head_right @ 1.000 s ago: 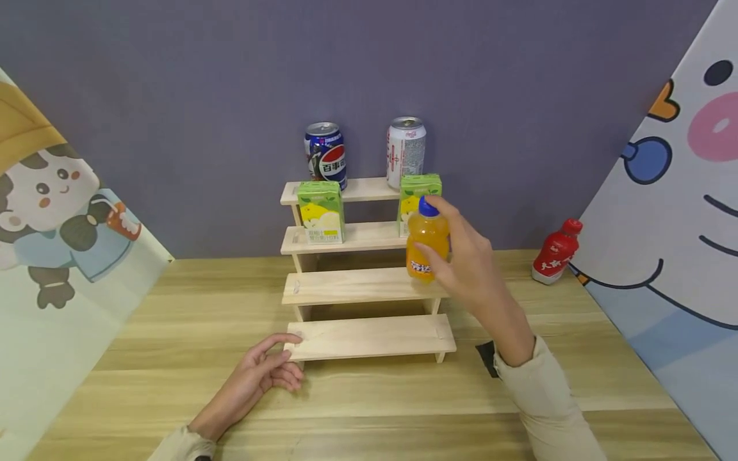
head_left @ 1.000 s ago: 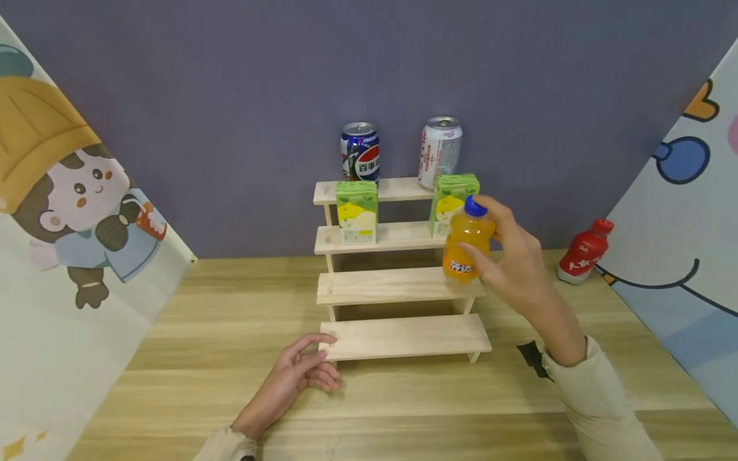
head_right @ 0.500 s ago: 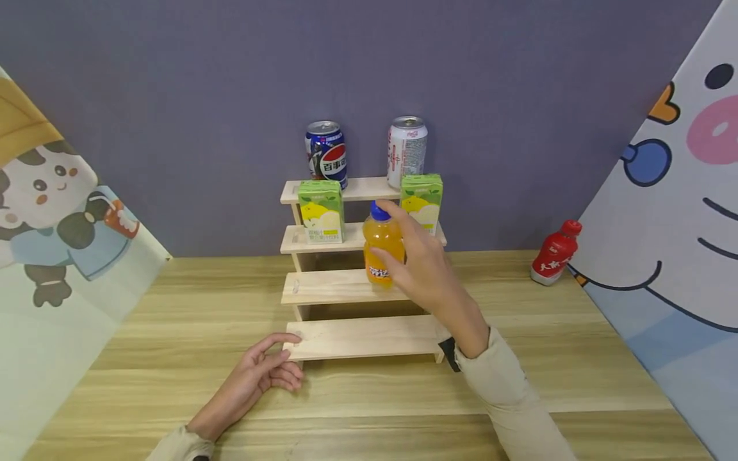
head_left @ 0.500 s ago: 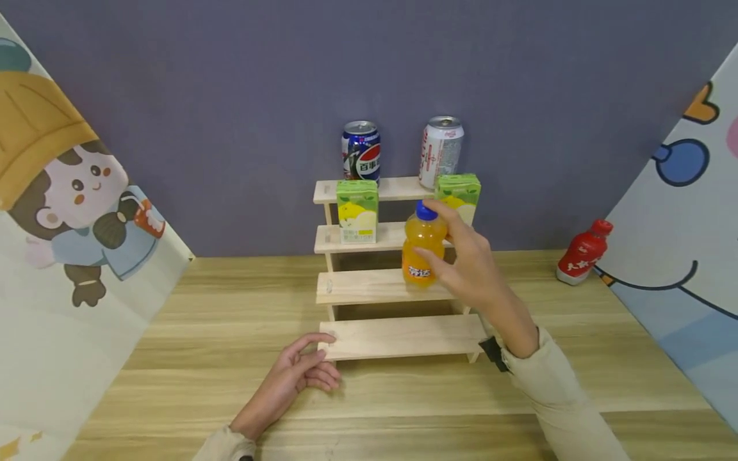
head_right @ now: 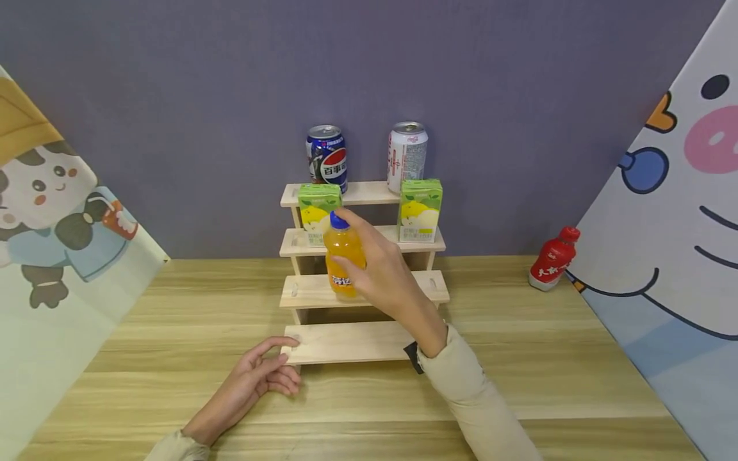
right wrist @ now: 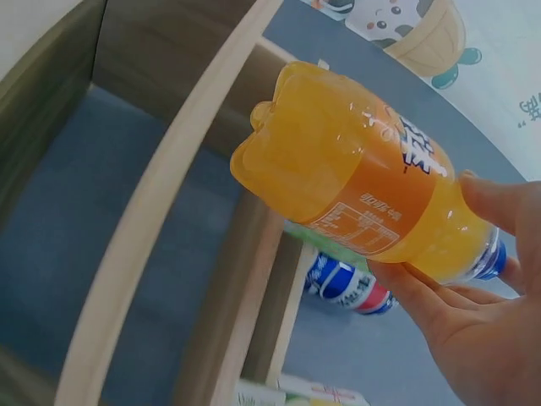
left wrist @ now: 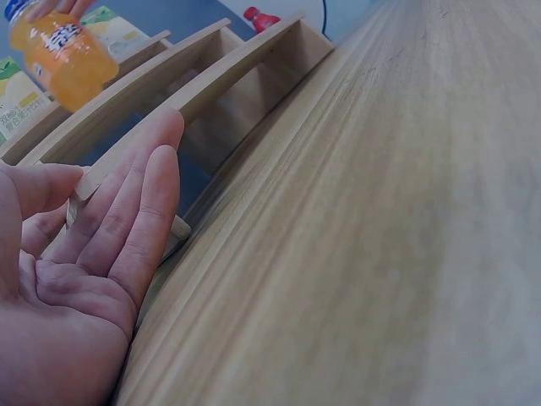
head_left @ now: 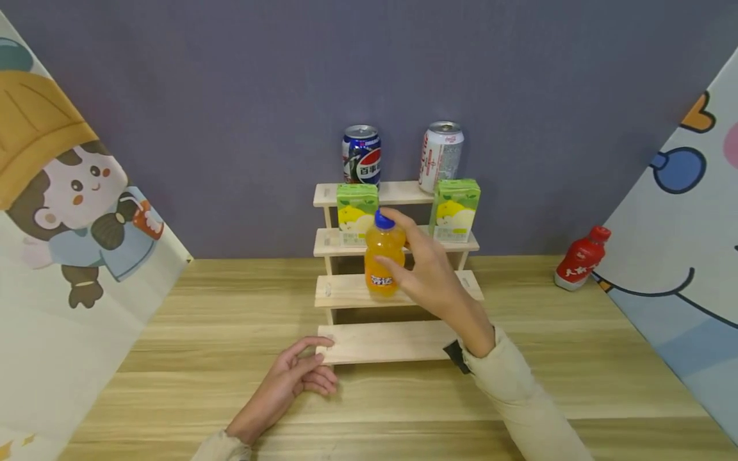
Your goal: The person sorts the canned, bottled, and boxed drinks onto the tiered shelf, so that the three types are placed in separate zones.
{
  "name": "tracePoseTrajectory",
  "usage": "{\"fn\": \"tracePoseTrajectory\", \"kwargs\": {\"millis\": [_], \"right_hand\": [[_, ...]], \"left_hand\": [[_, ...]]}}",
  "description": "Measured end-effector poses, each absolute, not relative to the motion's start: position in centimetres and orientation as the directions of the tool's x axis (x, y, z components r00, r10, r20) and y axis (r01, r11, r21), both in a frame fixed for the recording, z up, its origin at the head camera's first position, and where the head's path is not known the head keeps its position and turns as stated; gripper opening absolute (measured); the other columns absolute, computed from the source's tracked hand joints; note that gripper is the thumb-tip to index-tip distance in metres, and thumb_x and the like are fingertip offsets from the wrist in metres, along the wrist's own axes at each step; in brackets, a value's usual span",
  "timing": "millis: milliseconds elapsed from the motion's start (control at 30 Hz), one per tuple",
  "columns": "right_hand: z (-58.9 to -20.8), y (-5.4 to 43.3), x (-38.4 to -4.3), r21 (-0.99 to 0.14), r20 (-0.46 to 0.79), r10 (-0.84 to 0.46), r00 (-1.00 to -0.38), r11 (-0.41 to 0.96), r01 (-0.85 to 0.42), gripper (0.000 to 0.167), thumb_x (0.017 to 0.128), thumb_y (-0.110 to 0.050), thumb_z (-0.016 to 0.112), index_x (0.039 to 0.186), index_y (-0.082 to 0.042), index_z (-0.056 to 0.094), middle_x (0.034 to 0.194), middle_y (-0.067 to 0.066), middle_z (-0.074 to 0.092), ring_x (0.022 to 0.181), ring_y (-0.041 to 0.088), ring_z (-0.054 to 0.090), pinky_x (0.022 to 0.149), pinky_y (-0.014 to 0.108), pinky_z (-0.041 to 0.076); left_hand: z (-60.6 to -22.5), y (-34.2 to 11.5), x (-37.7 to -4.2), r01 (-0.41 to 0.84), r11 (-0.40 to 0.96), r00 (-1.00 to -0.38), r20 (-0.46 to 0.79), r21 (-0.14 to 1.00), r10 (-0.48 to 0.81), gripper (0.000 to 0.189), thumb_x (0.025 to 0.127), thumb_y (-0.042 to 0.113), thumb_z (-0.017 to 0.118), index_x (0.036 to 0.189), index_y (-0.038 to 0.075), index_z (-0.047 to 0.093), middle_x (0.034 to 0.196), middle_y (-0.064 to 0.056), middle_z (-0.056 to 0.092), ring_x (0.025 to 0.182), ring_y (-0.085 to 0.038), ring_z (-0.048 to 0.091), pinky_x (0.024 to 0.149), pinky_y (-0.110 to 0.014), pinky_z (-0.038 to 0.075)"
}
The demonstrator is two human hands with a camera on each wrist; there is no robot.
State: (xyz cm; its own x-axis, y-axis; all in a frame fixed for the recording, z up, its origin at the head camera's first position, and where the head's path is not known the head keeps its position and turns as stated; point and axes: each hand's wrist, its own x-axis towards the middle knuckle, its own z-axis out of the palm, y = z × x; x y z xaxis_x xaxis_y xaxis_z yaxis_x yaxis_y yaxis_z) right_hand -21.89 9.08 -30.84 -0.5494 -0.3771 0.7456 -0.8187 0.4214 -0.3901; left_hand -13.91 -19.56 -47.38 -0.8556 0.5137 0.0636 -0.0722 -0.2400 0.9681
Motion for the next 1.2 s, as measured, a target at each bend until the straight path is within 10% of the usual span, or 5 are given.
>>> {"fn": "tracePoseTrajectory", "kwargs": {"millis": [1200], "right_hand": [[-32.5, 6.8, -22.9, -0.487, 0.639, -0.490, -0.594, 0.340, -0.804, 0.085, 0.094, -0.011, 0.070, 0.159, -0.026, 0.017, 0.153, 0.009, 0.039, 0.132, 0.022, 0.049, 0.105, 0.037, 0.050]], "left_hand": [[-47.4, -19.4, -14.1, -0.079, -0.277, -0.842, 0.085, 0.958, 0.533, 0.040, 0.109, 0.011, 0.040, 0.145, -0.005, 0.036, 0.098, -0.015, 0.074, 0.085, -0.024, 0.073, 0.077, -0.039, 0.063]]}}
